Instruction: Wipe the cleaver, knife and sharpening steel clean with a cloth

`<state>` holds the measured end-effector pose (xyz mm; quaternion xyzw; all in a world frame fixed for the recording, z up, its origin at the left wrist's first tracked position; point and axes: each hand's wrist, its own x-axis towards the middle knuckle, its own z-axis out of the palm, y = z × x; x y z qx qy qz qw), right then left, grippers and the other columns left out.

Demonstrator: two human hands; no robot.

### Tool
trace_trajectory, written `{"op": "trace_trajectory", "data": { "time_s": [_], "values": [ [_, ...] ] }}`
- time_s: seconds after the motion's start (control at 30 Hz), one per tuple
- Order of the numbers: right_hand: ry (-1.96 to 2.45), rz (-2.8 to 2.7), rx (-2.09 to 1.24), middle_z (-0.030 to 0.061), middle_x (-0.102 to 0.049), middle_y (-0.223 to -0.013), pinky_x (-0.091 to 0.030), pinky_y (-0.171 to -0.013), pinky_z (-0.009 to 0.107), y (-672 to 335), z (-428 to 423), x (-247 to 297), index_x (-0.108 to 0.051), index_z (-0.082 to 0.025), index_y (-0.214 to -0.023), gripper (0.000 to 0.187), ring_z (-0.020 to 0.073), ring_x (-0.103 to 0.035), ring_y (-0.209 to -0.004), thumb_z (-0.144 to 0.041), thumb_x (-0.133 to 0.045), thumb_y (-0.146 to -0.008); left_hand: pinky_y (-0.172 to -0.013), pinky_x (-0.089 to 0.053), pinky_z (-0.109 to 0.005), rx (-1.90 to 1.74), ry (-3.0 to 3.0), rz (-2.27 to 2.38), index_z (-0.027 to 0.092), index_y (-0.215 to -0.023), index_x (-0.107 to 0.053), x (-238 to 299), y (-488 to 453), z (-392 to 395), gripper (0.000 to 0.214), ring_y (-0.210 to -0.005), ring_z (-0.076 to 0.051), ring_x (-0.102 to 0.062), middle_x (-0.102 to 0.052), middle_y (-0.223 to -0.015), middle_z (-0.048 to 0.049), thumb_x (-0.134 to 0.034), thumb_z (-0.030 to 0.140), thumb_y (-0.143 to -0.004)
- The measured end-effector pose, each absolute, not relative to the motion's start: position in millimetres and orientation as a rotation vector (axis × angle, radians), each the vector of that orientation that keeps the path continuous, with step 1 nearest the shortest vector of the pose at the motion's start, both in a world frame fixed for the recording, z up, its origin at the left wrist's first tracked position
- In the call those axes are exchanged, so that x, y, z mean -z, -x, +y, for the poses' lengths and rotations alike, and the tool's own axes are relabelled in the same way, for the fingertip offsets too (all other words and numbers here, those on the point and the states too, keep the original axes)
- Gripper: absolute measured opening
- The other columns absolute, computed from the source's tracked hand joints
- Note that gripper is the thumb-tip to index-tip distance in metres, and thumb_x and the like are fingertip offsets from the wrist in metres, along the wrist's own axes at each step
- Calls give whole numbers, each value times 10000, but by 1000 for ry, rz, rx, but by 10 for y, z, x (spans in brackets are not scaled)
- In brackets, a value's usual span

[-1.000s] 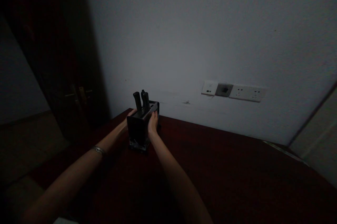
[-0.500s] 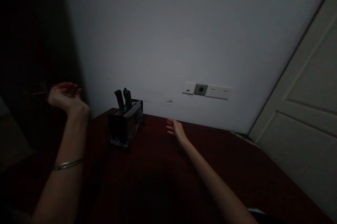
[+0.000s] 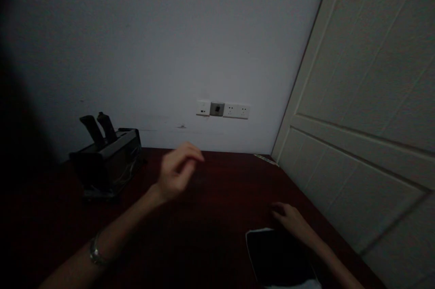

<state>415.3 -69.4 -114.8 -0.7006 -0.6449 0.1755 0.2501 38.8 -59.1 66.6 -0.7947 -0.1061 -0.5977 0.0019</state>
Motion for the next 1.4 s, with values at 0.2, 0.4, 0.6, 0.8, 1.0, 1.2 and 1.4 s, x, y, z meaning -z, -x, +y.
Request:
{"op": "trace_trajectory", "data": {
  "time_s": [0.2, 0.4, 0.6, 0.8, 1.0, 1.2, 1.4],
  "values": [
    [2009, -1674, -371, 153, -608, -1150, -414, -932, 351, -4560, -1234, 1433, -610, -103, -1096, 532, 270, -565, -1062, -408, -497, -676, -602, -427, -280, 401, 2952, 58, 157, -872, -570, 409, -1264, -787, 144, -792, -170, -537, -585, -876, -47, -556, 226, -746],
    [2010, -1631, -416, 145, -613, -1143, -426, -923, 346, -4493, -1442, 1457, -585, -119, -1128, 574, 276, -572, -1048, -441, -507, -659, -590, -412, -276, 216, 2924, 90, 179, -845, -554, 950, -1433, -771, 84, -736, -145, -546, -563, -785, -15, -560, 213, -768],
    [1917, -1677, -526, 127, -655, -1052, -458, -858, 316, -4331, -1408, 1446, -552, -135, -1175, 598, 254, -608, -966, -336, -511, -613, -597, -409, -275, 387, 2852, 115, 158, -772, -538, 1020, -1477, -768, 67, -661, -132, -535, -550, -724, -20, -508, 186, -824],
    [1886, -1604, -731, 62, -635, -821, -504, -649, 283, -4040, -1287, 1255, -501, -187, -1227, 651, 218, -617, -765, -293, -560, -588, -653, -419, -284, 365, 2847, 124, 169, -736, -541, 920, -1241, -642, 78, -674, -142, -527, -562, -737, -36, -531, 208, -803],
    [1617, -1445, -1151, -17, -489, -724, -418, -398, 217, -3237, -937, 1048, -458, -219, -1220, 696, 131, -534, -567, -363, -620, -559, -761, -410, -290, 264, 2837, -89, 162, -812, -559, 551, -314, -452, 44, -811, -157, -523, -581, -853, -57, -517, 174, -809],
    [1302, -1426, -1423, -73, -436, -641, -430, -401, 188, -1945, -516, 1044, -458, -216, -1140, 619, 82, -496, -510, -302, -669, -564, -773, -407, -292, 200, 2787, -578, 181, -961, -565, 290, 1001, -519, 175, -886, -181, -498, -541, -1000, -83, -449, 138, -838],
    [1062, -1463, -1654, -76, -448, -654, -503, -424, 228, -477, -295, 1101, -474, -195, -1052, 594, 101, -544, -543, -255, -737, -522, -748, -400, -253, 133, 2780, -1043, 214, -1045, -561, 208, 2234, -811, 270, -841, -163, -522, -550, -943, -66, -390, 127, -856]
  ]
}}
